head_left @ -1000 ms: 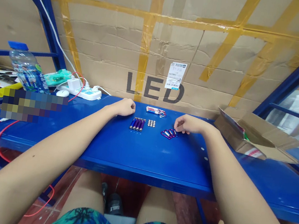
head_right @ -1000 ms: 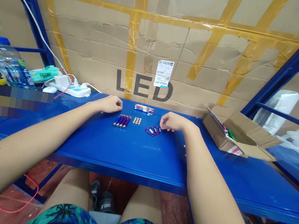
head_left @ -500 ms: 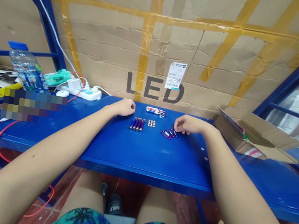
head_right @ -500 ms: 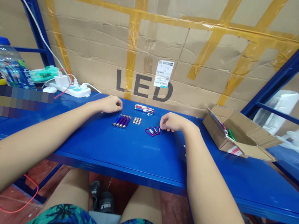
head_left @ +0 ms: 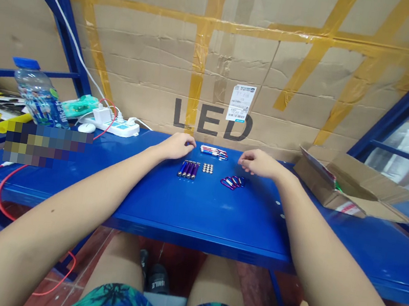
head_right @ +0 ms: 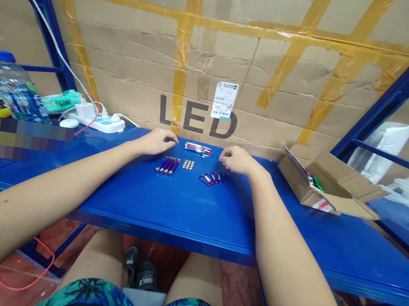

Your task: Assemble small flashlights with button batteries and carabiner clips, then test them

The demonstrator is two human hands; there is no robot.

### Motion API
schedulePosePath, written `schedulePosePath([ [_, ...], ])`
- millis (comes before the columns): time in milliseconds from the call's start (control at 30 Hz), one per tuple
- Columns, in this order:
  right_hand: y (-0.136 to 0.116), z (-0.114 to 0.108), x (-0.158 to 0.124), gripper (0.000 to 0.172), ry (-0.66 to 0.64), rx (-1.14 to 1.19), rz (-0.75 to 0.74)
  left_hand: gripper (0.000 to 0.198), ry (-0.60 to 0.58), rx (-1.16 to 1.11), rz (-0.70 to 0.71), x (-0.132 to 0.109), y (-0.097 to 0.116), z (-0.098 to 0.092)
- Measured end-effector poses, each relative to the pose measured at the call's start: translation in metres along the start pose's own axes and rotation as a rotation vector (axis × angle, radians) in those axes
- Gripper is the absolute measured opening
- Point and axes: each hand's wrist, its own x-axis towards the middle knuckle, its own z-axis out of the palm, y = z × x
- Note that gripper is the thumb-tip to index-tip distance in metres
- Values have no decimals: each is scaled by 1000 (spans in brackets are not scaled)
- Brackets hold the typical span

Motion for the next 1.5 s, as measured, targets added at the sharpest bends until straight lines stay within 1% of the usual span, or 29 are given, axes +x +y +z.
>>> schedulePosePath([
  [67, -3, 6, 4, 14, 43, -13, -67, 29, -20, -18, 121, 6, 3, 6],
  [133, -8, 12, 7, 20, 59, -28, -126, 30, -49, -36, 203, 15, 5, 13],
  [167, -10, 14, 8, 22, 56, -35, -146, 30, -55, -48, 210, 20, 6, 17],
  [300, -18, 20, 9, 21, 20, -48, -184, 30, -87, -114, 152, 37, 7, 32],
  [400, -21, 20, 7, 20, 9, -63, -185, 26, -84, -126, 138, 41, 3, 36],
  [533, -24, 19, 4, 20, 17, -76, -193, 20, -58, -122, 128, 39, -2, 31],
  [700, -29, 19, 1, 20, 17, -75, -188, 25, -67, -71, 2, 31, -4, 21],
  [900, -30, 19, -1, 19, 48, -66, -245, 30, -61, -22, -71, 16, -15, 11],
  [967, -29, 20, -1, 19, 53, -61, -259, 32, -56, -19, -80, 13, -17, 12],
  [1067, -30, 22, -1, 20, 53, -63, -264, 32, -41, -29, -91, 13, -14, 17],
  [1133, -32, 23, -1, 20, 59, -67, -270, 27, -27, -37, -97, 15, -10, 23],
  [1200, -34, 24, -2, 20, 68, -70, -278, 19, -15, -47, -97, 17, -7, 28],
  [1267, -36, 24, -3, 20, 80, -65, -285, 13, 7, -54, -102, 19, -5, 30],
  [1367, -38, 25, -4, 21, 114, -17, -284, 9, 80, -69, -107, 18, -4, 25],
  [1433, -39, 26, -3, 21, 157, 26, -281, 7, 149, -103, -62, 16, -2, 19],
  [1500, -41, 27, -3, 18, 220, 73, -273, 5, 205, -149, 19, 12, 3, 11],
])
